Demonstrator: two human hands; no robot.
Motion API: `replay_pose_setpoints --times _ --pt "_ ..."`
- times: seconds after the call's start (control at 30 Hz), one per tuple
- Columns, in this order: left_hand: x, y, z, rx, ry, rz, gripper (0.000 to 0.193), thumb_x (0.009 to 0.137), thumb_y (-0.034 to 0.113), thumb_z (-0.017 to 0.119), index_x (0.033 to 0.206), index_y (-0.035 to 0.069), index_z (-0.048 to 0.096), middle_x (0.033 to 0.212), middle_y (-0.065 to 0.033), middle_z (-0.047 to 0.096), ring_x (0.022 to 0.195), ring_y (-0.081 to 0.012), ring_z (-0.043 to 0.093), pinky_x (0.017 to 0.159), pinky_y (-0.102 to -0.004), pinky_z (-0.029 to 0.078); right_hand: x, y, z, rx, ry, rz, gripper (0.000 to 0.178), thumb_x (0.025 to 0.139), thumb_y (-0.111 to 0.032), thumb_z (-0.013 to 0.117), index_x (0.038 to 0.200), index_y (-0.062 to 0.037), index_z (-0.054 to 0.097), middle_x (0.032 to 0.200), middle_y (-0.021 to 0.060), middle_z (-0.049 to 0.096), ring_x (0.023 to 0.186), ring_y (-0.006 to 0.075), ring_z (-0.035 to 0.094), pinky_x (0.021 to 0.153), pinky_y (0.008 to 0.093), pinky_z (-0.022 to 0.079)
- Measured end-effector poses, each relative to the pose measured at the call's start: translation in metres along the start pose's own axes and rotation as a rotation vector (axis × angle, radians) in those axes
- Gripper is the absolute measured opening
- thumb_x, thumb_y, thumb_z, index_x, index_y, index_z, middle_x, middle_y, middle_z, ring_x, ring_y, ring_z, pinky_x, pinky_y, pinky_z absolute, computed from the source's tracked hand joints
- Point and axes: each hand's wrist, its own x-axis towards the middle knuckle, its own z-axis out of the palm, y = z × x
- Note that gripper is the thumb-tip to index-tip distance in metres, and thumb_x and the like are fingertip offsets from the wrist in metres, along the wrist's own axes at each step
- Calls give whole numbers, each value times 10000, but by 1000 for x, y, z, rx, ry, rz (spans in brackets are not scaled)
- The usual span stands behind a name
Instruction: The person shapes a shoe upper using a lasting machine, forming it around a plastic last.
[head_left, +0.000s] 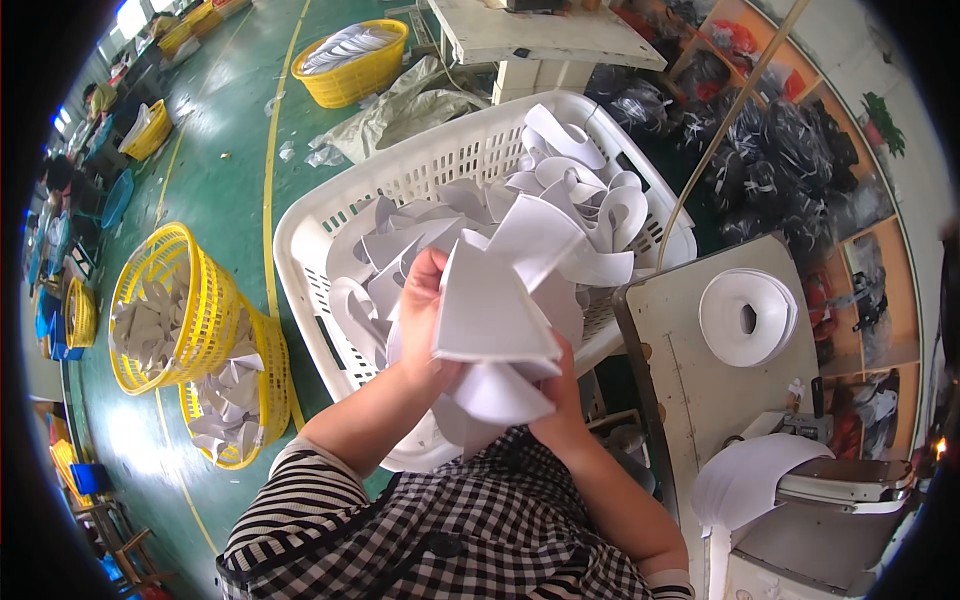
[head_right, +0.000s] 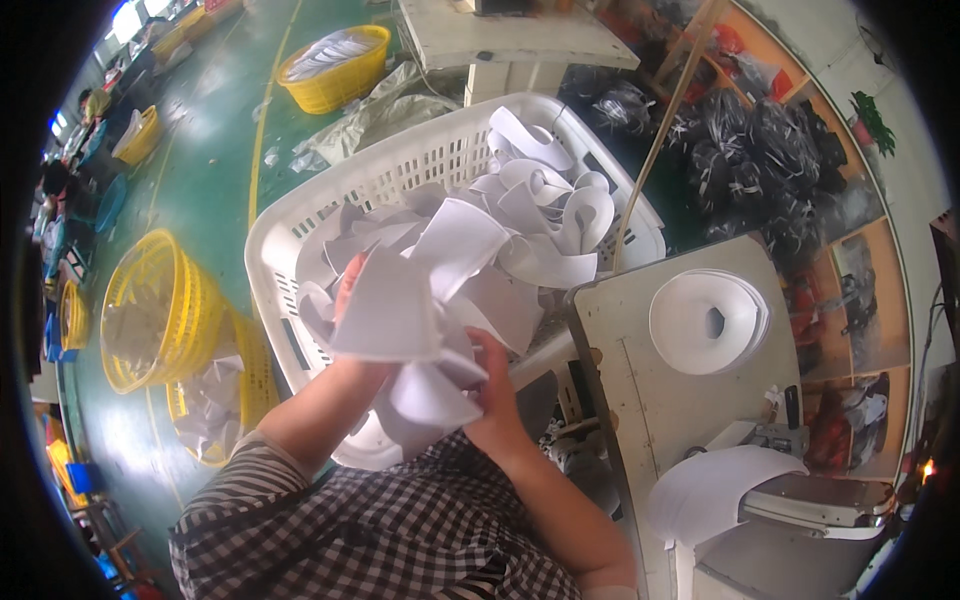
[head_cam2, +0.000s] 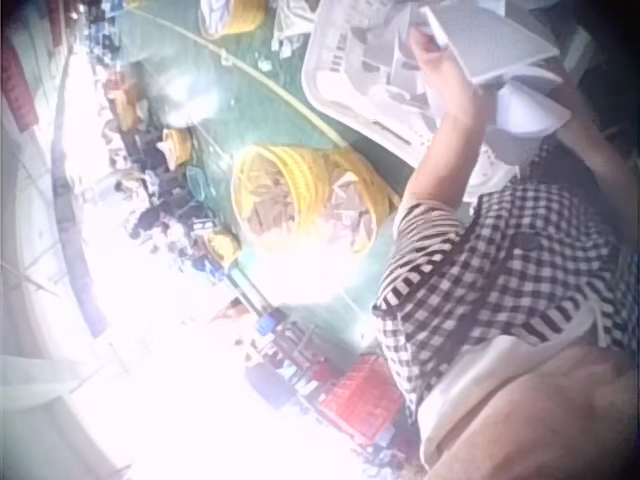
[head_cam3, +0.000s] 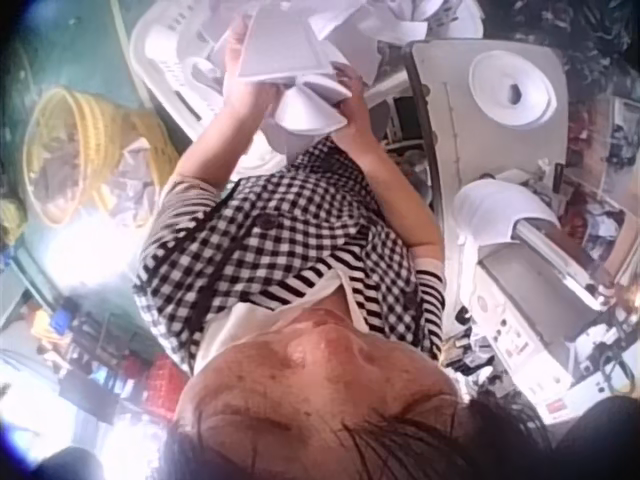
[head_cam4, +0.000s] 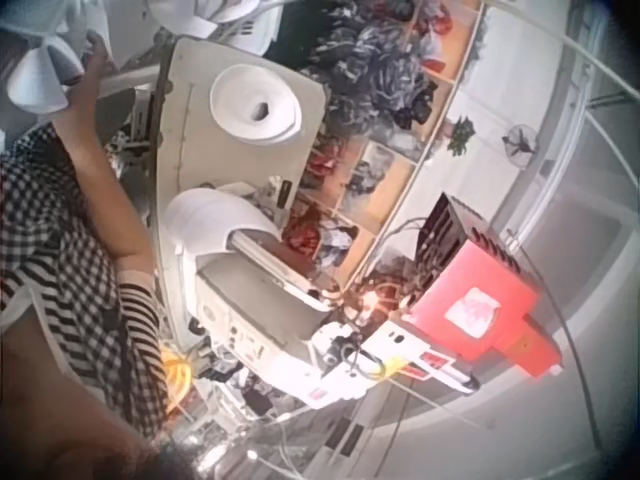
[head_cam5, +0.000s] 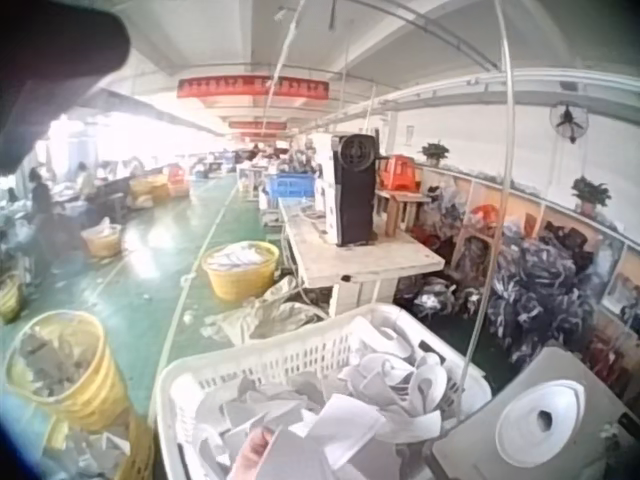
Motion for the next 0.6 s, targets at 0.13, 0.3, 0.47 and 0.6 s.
replay_pose_setpoints --times 0.13,0.3,0.47,0.6 --pt "-14 34 14 -18 -65 -99 96 821 88 561 858 81 472 789 -51 579 679 -143 567 583 -276 471 -9 -43 6 -43 24 -137 658 724 -43 686 1245 -54 285 977 134 569 855 209 593 757 304 467" --pt "-9 73 30 255 -43 -130 176 851 226 522 993 125 542 837 -51 589 741 -204 590 634 -357 490 2 -61 -5 -107 -138 -74 693 784 -156 652 1314 -37 222 1060 164 545 967 242 561 818 343 445" --pt "40 24 -34 -48 117 -337 415 875 378 447 1151 69 469 961 -114 586 845 -225 593 743 -362 495 2 3 6 339 -186 200 782 810 -256 629 1359 -28 121 1222 207 417 1073 275 497 875 347 417" --pt "57 -22 -102 5 66 -441 459 899 348 354 1219 24 411 1113 -146 541 967 -254 561 832 -382 463 -11 23 12 132 -267 220 747 826 -210 606 1356 -11 119 1260 206 367 1107 263 471 915 353 399"
